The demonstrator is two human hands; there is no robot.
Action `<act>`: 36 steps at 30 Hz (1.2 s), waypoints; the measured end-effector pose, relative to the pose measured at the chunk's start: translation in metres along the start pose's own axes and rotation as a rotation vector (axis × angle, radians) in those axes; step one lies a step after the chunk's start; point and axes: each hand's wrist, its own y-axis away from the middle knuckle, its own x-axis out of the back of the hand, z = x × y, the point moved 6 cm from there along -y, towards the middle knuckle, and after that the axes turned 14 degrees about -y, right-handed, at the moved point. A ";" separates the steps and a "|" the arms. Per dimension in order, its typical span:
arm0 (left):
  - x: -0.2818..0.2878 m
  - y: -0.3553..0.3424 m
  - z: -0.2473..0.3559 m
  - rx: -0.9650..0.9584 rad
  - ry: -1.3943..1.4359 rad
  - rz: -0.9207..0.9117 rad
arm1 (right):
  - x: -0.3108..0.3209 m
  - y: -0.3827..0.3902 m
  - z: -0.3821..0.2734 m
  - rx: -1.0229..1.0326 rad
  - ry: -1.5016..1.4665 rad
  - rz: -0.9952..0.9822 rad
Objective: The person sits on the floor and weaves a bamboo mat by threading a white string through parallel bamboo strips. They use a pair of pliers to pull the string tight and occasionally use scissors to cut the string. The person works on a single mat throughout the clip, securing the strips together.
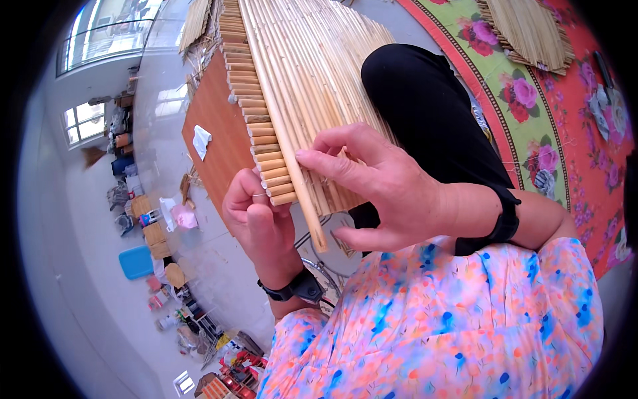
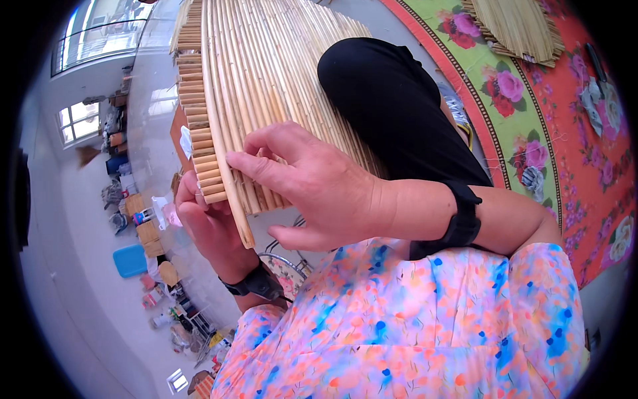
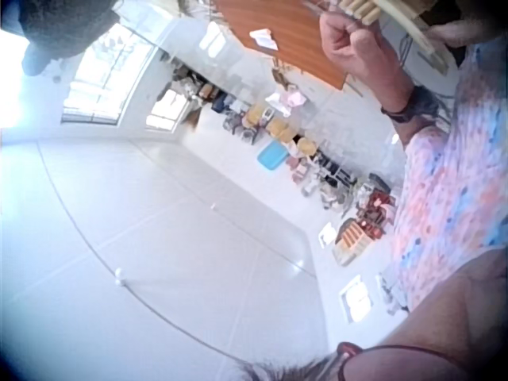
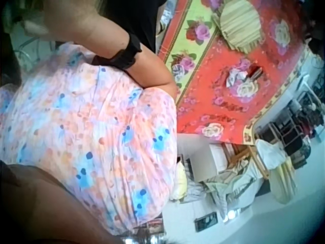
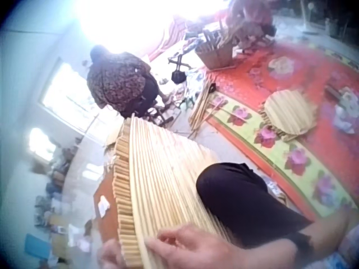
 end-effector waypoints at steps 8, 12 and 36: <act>-0.002 -0.001 -0.003 0.107 0.066 0.143 | 0.012 0.005 0.018 0.048 -0.252 -0.071; 0.001 0.000 -0.004 0.145 0.145 0.153 | 0.015 0.006 0.021 0.061 -0.300 -0.105; 0.006 -0.005 0.002 0.107 0.233 0.051 | 0.008 0.002 0.014 0.118 -0.168 -0.277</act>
